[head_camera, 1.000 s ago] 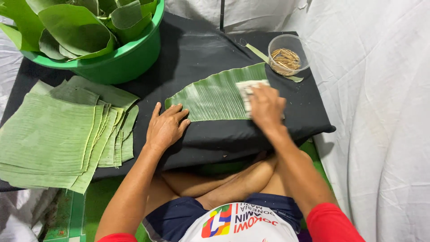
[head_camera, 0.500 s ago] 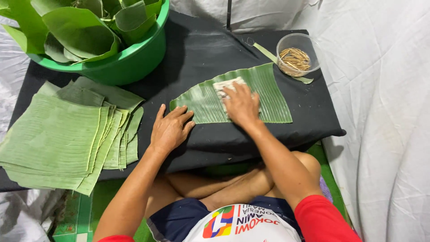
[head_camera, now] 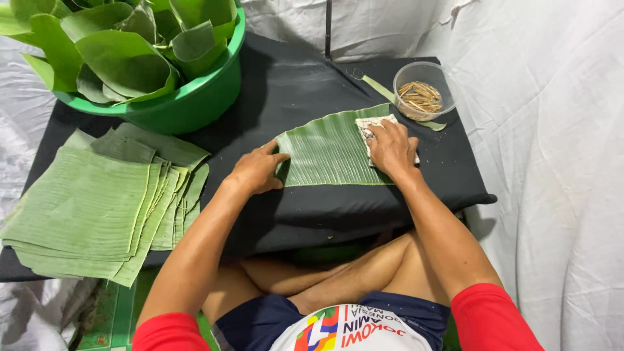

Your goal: Folding banana leaves into cones and securing them with small wooden sticks

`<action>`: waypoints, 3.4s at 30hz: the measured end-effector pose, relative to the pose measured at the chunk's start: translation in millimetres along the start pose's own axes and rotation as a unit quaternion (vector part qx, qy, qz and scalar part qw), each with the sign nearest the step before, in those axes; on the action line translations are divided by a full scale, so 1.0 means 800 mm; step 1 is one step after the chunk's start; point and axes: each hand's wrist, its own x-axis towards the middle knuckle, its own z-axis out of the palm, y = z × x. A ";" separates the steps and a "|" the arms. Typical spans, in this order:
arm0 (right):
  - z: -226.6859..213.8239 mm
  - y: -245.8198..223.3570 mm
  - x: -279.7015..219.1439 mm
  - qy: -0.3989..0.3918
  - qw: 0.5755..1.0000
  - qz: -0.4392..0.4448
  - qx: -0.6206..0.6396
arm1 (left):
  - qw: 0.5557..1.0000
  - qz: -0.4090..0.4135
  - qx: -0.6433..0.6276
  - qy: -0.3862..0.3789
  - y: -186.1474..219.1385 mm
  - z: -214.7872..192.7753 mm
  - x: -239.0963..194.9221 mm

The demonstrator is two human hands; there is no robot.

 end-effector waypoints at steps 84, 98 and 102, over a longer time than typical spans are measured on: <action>0.034 -0.190 0.027 -0.032 0.995 -0.075 0.060 | 0.985 -0.123 -0.084 -0.091 0.001 -0.013 0.062; 0.062 -0.019 0.067 0.035 0.999 0.000 -0.031 | 0.987 -0.113 -0.074 -0.081 -0.005 -0.007 0.063; 0.060 -0.008 0.068 0.016 0.999 0.034 -0.031 | 0.986 -0.123 -0.071 -0.084 -0.007 -0.001 0.070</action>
